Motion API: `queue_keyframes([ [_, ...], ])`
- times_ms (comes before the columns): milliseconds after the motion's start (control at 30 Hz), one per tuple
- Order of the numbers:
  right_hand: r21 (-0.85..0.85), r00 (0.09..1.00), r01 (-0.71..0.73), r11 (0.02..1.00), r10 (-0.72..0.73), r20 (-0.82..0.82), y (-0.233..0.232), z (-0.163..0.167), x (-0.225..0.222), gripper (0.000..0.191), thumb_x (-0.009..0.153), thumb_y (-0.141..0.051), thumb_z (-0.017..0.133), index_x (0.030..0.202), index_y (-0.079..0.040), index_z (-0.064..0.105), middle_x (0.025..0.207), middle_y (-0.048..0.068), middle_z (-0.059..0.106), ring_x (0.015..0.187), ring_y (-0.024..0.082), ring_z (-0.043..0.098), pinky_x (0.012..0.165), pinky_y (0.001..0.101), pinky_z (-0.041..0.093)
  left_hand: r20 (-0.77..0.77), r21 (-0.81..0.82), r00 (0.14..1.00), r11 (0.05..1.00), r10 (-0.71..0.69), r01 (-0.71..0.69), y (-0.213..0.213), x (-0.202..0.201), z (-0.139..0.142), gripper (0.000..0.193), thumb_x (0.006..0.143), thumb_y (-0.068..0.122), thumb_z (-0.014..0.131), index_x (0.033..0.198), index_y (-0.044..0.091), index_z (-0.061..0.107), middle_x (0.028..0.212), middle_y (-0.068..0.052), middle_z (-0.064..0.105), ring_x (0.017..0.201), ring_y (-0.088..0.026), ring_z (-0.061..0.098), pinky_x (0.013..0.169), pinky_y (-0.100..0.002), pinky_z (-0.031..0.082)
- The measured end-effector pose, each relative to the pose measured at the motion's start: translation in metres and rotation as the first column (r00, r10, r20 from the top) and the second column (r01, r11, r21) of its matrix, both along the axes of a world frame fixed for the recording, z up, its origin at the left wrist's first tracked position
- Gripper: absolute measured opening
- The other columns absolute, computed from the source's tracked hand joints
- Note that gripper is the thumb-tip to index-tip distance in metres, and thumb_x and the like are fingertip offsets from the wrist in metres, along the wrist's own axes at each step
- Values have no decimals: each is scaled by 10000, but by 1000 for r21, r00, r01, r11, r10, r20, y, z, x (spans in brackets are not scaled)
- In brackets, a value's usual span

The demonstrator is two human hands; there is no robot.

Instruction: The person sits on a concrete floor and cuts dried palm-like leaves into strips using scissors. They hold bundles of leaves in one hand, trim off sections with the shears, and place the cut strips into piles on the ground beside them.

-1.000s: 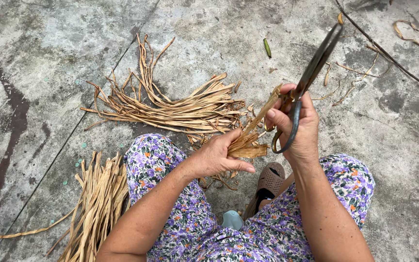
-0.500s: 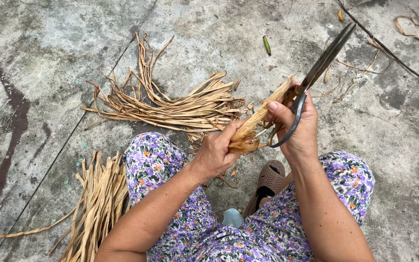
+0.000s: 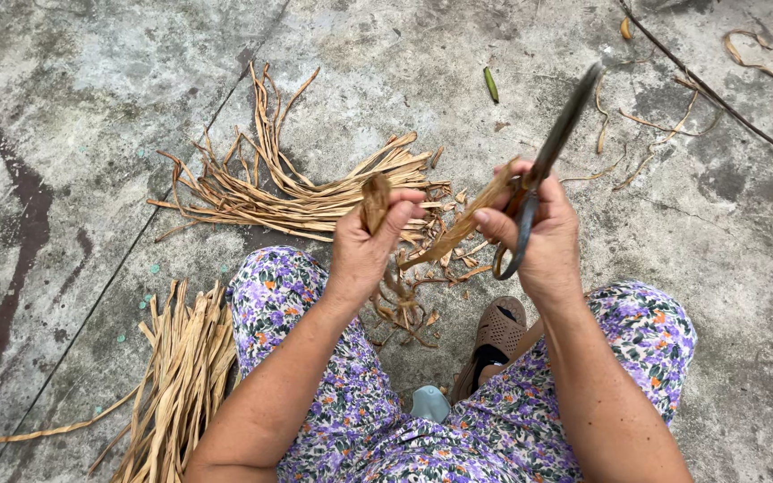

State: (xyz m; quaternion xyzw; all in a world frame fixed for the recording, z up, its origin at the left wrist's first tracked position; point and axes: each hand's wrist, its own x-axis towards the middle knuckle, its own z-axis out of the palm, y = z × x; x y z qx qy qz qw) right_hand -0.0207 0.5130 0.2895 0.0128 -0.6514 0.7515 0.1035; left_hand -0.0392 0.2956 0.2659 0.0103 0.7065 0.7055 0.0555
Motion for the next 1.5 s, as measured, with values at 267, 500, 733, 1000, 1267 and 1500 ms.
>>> queue_keyframes([
  [267, 72, 995, -91, 993, 93, -25, -16, -4, 5, 518, 865, -11, 836, 1300, -91, 568, 976, -16, 631, 916, 65, 636, 792, 208, 566, -76, 348, 981, 918, -176, 191, 25, 13, 7, 208, 958, 226, 769, 1090, 77, 709, 845, 54, 646, 709, -22, 542, 610, -193, 451],
  [500, -121, 994, -106, 987, 108, 6, -14, 10, 9, 497, 840, -47, 810, 1272, -103, 571, 1031, 29, 739, 985, 121, 721, 850, 261, 617, -21, 445, 975, 871, -223, 209, 15, 8, 4, 166, 1023, 201, 708, 1097, 56, 677, 774, 71, 559, 620, -26, 441, 542, -184, 352],
  [733, -103, 996, -88, 991, 89, 2, -14, 4, 12, 535, 837, -22, 853, 1296, -91, 587, 1035, 1, 628, 960, 92, 651, 840, 241, 582, -25, 380, 960, 886, -279, 267, 19, 15, 2, 176, 994, 181, 707, 1124, 68, 667, 828, 52, 615, 675, -25, 519, 590, -187, 434],
  [1000, -115, 993, -110, 987, 104, -53, -18, 3, 11, 515, 868, 17, 815, 1298, -89, 552, 1045, 27, 669, 989, 108, 677, 873, 253, 592, -112, 206, 984, 966, -136, 157, 22, 18, 16, 199, 964, 199, 727, 1102, 89, 634, 911, 39, 723, 800, -18, 670, 690, -199, 565],
  [1267, -97, 987, -135, 986, 126, -96, -20, 5, 14, 494, 911, 19, 782, 1324, -72, 526, 1045, 51, 692, 1020, 146, 698, 936, 288, 601, -351, -118, 932, 992, -92, 54, 22, 23, 9, 210, 984, 146, 770, 1155, 100, 657, 936, 19, 691, 800, -30, 626, 689, -219, 534],
  [1500, 306, 990, -137, 942, 129, 46, -19, -3, 14, 679, 842, -354, 831, 1400, -113, 526, 1164, 96, 643, 1090, 169, 649, 935, 346, 578, -6, 466, 999, 884, -47, 45, 14, 5, -13, 215, 953, 128, 761, 1126, 54, 658, 844, 27, 667, 622, -18, 518, 508, -177, 411],
])
